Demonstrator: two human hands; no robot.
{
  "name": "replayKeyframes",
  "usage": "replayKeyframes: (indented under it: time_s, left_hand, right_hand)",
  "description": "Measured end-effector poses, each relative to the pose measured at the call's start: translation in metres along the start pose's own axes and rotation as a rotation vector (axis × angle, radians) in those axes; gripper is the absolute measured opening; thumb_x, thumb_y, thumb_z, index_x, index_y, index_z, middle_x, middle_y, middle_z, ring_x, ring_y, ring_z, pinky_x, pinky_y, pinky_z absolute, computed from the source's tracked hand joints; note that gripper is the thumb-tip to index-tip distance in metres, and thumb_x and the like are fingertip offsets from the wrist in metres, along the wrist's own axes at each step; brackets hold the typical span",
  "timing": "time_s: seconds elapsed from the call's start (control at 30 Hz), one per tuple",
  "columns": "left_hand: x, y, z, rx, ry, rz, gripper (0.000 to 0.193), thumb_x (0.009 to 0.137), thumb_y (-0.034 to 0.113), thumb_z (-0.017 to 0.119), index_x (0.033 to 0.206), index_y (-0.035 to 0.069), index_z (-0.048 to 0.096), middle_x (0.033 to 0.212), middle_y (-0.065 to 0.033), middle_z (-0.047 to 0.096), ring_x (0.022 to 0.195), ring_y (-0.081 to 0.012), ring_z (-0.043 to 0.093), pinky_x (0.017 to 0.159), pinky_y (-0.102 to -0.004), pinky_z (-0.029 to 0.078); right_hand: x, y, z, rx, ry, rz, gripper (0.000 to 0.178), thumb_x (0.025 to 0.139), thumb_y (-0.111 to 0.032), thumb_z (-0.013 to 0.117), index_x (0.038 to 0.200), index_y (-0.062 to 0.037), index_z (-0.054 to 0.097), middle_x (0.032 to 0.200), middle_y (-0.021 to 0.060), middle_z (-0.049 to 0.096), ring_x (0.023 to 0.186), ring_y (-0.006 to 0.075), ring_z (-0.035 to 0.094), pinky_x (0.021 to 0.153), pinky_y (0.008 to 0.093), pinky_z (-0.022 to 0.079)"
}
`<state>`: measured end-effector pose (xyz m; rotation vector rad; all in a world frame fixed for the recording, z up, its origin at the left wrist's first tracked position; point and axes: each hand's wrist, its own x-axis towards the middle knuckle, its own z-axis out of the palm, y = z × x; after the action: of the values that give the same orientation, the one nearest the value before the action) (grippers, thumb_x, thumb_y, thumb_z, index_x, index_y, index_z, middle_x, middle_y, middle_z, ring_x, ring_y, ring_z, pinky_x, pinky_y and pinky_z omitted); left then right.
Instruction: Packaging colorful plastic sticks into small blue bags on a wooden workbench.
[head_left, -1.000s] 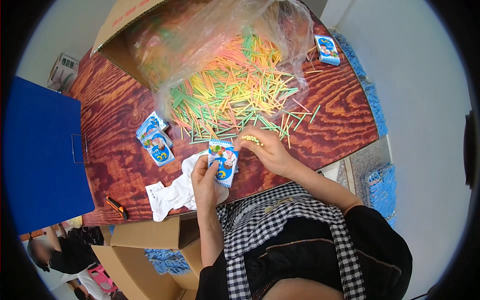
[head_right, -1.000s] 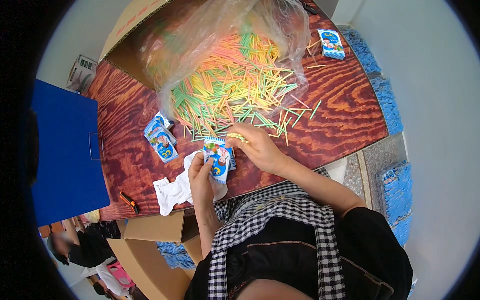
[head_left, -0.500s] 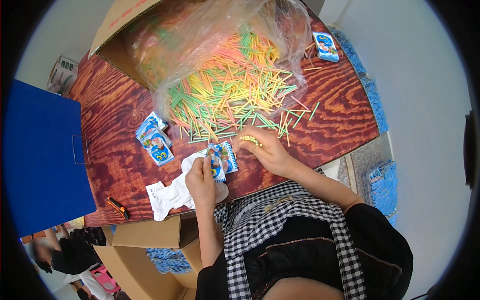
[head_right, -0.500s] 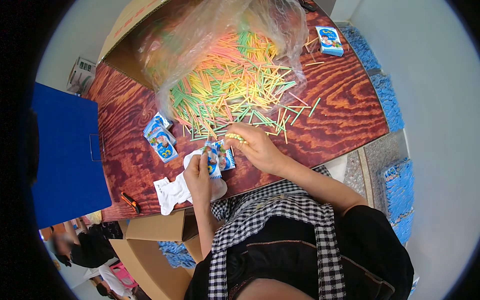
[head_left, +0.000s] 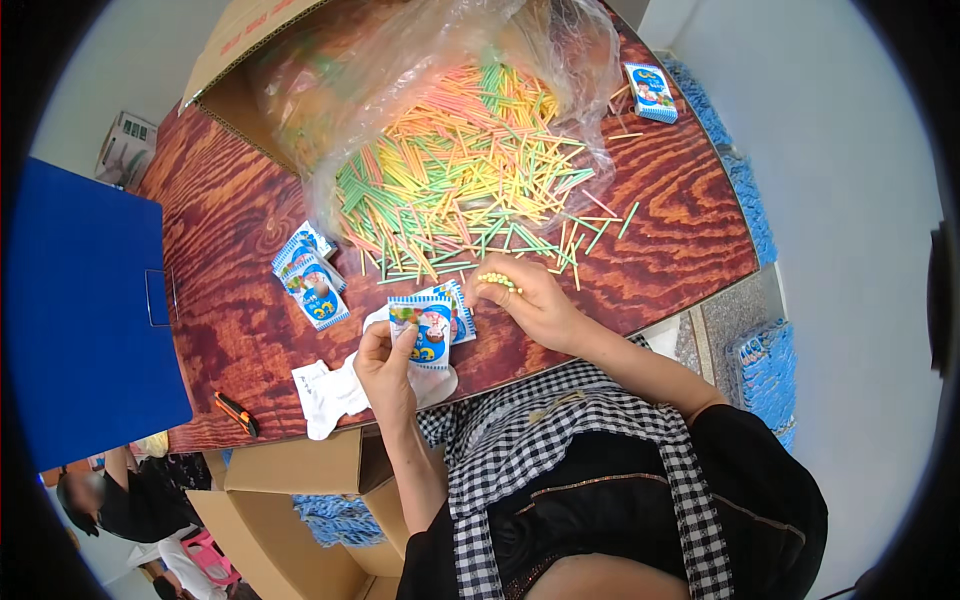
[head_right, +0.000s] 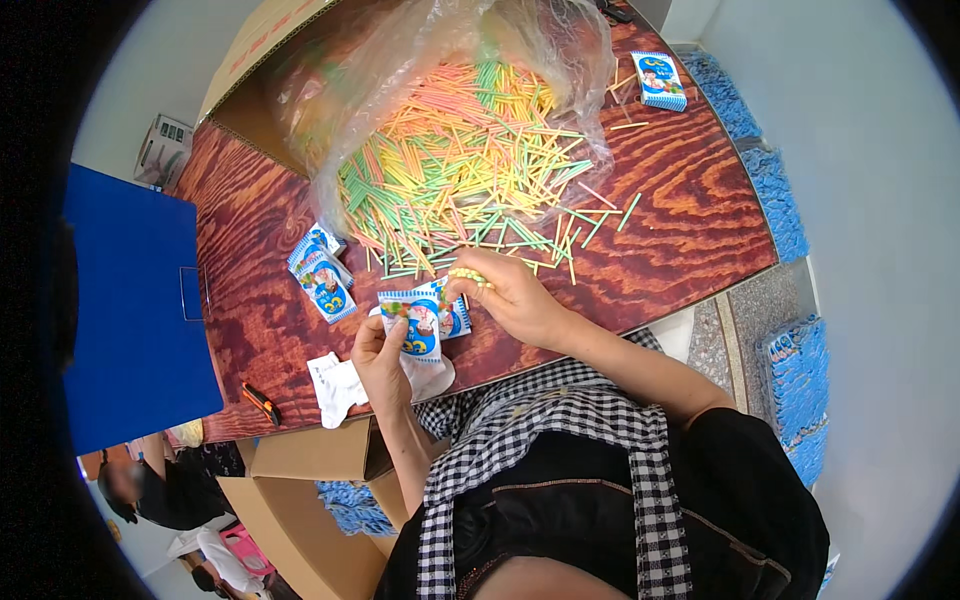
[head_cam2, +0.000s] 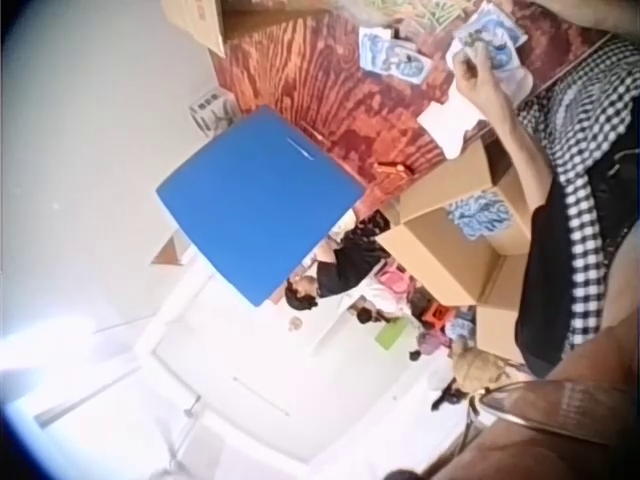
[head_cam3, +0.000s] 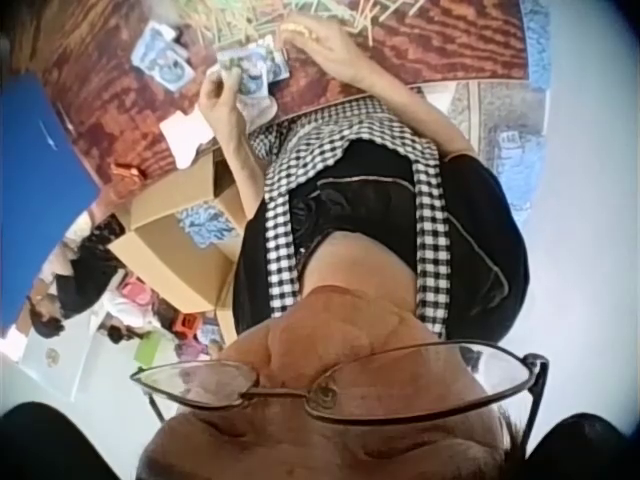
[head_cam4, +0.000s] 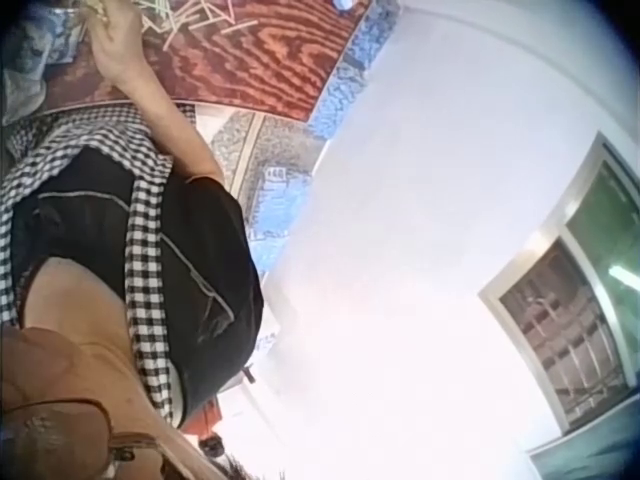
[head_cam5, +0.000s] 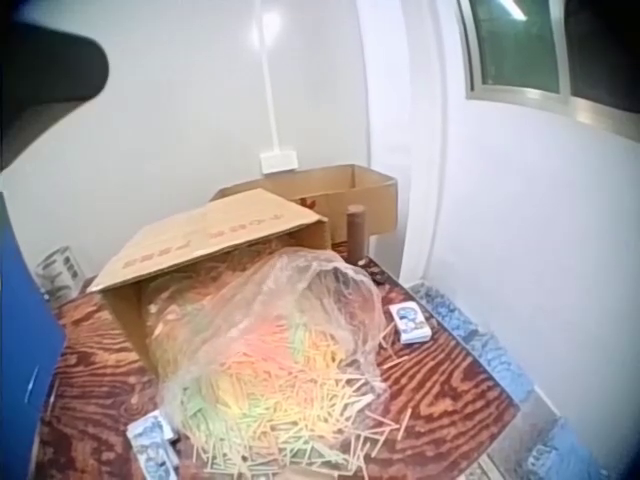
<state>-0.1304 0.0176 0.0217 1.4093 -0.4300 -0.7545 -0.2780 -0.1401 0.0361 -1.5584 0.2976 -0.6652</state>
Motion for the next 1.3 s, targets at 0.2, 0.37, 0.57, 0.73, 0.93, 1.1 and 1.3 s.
replayKeyframes:
  time_s: [0.2,0.37,0.57,0.73,0.93,1.1,1.3]
  left_hand:
    - [0.0,-0.009,-0.007,0.071,0.081,0.085,0.009,0.091,0.008,0.059,0.09,-0.001,0.062,0.082,0.0006,0.061,0.072,-0.0029,0.051,0.064,-0.0179,0.04]
    - [0.005,-0.015,-0.011,0.087,0.08,0.11,0.017,0.094,0.014,0.058,0.091,-0.001,0.063,0.082,0.0026,0.058,0.072,-0.002,0.046,0.063,-0.0178,0.036]
    - [0.008,-0.015,-0.012,-0.117,0.131,0.02,0.016,0.094,0.014,0.058,0.094,-0.001,0.064,0.082,0.0027,0.059,0.073,-0.003,0.049,0.064,-0.0182,0.038]
    - [0.008,-0.008,-0.009,-0.12,0.091,0.063,0.013,0.093,0.011,0.059,0.094,0.0,0.064,0.083,0.0013,0.061,0.075,-0.0047,0.053,0.067,-0.0188,0.041]
    - [0.011,-0.007,-0.006,-0.198,0.015,0.079,0.012,0.093,0.009,0.058,0.097,0.0,0.063,0.087,-0.0009,0.063,0.078,-0.0065,0.056,0.071,-0.0201,0.043]
    - [0.01,-0.006,-0.006,-0.284,0.061,0.07,0.011,0.093,0.009,0.057,0.097,0.001,0.062,0.09,-0.0011,0.063,0.079,-0.0067,0.057,0.073,-0.0209,0.045]
    - [0.005,-0.016,-0.01,-0.268,0.028,0.051,0.009,0.093,0.009,0.057,0.097,0.001,0.062,0.089,-0.0005,0.062,0.079,-0.0064,0.056,0.073,-0.0207,0.044]
  right_hand:
    - [0.0,0.002,0.004,0.006,0.008,-0.046,0.014,0.096,-0.01,0.049,0.093,0.0025,0.055,0.083,0.0085,0.06,0.081,0.0169,0.061,0.074,0.0293,0.046]
    - [0.0,0.002,0.004,0.023,0.008,-0.011,0.016,0.096,-0.011,0.05,0.092,0.0024,0.056,0.085,0.0084,0.06,0.083,0.0171,0.06,0.076,0.0297,0.047]
    - [0.0,0.005,0.004,0.0,0.007,-0.004,0.017,0.096,-0.012,0.05,0.091,0.0025,0.056,0.083,0.0082,0.059,0.082,0.0172,0.06,0.075,0.0291,0.046]
    - [0.001,0.006,0.002,-0.025,0.016,-0.009,0.016,0.095,-0.012,0.051,0.091,0.0021,0.056,0.083,0.0088,0.059,0.081,0.0189,0.06,0.074,0.0299,0.046]
    - [0.002,0.004,0.001,-0.043,0.035,-0.021,0.016,0.094,-0.012,0.052,0.09,0.0027,0.055,0.081,0.0102,0.057,0.078,0.0219,0.059,0.071,0.0315,0.045]
    - [0.003,0.005,-0.001,-0.067,-0.003,-0.021,0.016,0.096,-0.011,0.049,0.09,0.0014,0.056,0.084,0.0081,0.061,0.082,0.0177,0.06,0.076,0.0302,0.046]
    - [-0.001,0.005,0.001,-0.051,-0.007,-0.026,0.016,0.097,-0.012,0.049,0.091,0.0012,0.056,0.085,0.0083,0.061,0.083,0.0177,0.06,0.077,0.0301,0.047]
